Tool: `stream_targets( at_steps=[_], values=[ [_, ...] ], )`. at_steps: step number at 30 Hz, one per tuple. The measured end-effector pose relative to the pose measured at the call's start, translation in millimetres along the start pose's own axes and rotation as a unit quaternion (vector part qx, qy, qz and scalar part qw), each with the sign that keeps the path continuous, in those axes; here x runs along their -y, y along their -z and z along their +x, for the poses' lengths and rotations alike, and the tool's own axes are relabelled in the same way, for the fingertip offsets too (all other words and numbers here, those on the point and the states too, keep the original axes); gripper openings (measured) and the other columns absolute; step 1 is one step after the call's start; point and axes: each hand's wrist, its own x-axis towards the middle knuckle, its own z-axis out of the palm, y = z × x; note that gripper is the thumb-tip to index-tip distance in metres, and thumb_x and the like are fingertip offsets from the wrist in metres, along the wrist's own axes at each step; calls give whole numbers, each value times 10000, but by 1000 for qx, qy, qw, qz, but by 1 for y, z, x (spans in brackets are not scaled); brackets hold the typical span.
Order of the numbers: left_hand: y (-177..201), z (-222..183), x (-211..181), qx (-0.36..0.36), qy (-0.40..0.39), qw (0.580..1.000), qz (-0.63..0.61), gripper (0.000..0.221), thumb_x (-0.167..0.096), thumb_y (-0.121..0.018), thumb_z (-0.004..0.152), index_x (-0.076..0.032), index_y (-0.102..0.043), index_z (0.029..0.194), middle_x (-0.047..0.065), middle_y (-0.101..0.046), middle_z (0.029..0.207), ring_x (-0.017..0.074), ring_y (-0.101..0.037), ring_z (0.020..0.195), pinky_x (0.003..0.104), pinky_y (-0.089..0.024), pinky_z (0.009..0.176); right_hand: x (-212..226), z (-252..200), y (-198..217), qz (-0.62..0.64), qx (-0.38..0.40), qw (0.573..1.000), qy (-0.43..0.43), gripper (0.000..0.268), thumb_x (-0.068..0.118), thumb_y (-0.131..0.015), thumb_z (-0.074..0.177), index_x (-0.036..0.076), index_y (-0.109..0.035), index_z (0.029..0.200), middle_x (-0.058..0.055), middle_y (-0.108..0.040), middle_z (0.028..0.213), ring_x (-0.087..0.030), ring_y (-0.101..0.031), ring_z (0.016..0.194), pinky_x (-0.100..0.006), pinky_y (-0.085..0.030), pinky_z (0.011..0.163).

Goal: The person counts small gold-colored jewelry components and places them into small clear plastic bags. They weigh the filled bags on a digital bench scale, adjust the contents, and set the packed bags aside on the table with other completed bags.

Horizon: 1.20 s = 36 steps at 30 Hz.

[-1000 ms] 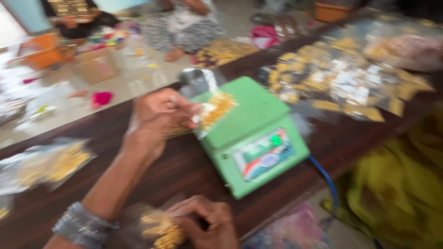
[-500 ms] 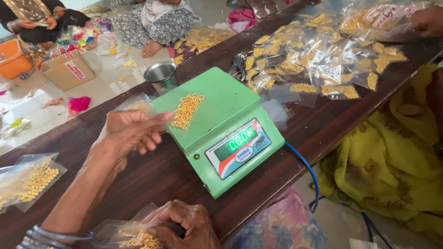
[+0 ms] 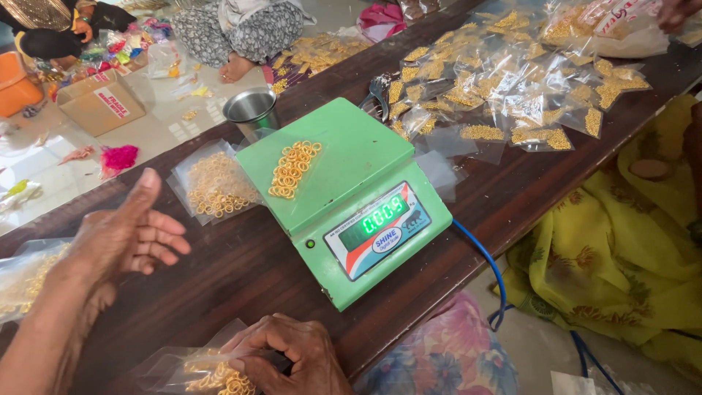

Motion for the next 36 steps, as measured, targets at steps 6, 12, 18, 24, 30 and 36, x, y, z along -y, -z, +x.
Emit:
stream_targets(
  at_steps=[6, 12, 18, 24, 30, 36],
  values=[
    [6, 8, 4, 49, 2, 999, -22, 832, -753, -410, 964, 32, -679, 902, 219, -738, 803, 233, -643, 635, 328, -448, 523, 0, 0, 0, 5, 8, 1000, -2, 116, 104, -782, 942, 10, -720, 971, -115, -783, 1051, -194, -774, 976, -320, -621, 838],
    [-4, -2, -5, 65, -11, 998, -11, 790, -711, -394, 974, 20, -685, 908, 220, -753, 816, 234, -663, 668, 331, -470, 556, 0, 0, 0, -7, 8, 1000, -2, 122, 108, -786, 941, 11, -718, 970, -110, -787, 1043, -189, -771, 953, -312, -608, 810],
    [-13, -3, -12, 89, -33, 995, -7, 775, -704, -396, 967, 13, -685, 912, 211, -764, 822, 229, -687, 690, 329, -488, 572, 1, 0, 0, -7, 4, 1000, 9, 123, 110, -788, 944, 13, -717, 973, -113, -786, 1041, -194, -774, 970, -320, -608, 813],
    [-22, -9, -18, 95, -35, 995, 6, 769, -704, -402, 950, 7, -696, 921, 206, -773, 833, 230, -700, 707, 332, -503, 587, 1, 1, -1, 6, 1, 1000, 13, 136, 112, -796, 946, 12, -707, 967, -117, -784, 1036, -198, -776, 975, -326, -611, 819],
    [-21, -3, -14, 111, -43, 993, -6, 769, -712, -433, 930, 11, -696, 939, 208, -781, 851, 232, -705, 725, 337, -512, 598, 2, 0, -1, -5, 1, 1000, -7, 128, 88, -783, 925, 5, -688, 949, -125, -789, 1029, -195, -773, 912, -316, -599, 766],
    [-38, -12, -36, 87, -67, 994, -9, 873, -776, -503, 816, 47, -728, 1000, 216, -799, 875, 250, -774, 749, 340, -597, 638, 2, 2, -3, -3, -3, 1000, 17, 144, 61, -779, 940, -3, -649, 938, -135, -788, 1032, -206, -785, 927, -321, -612, 786]
  ],
)
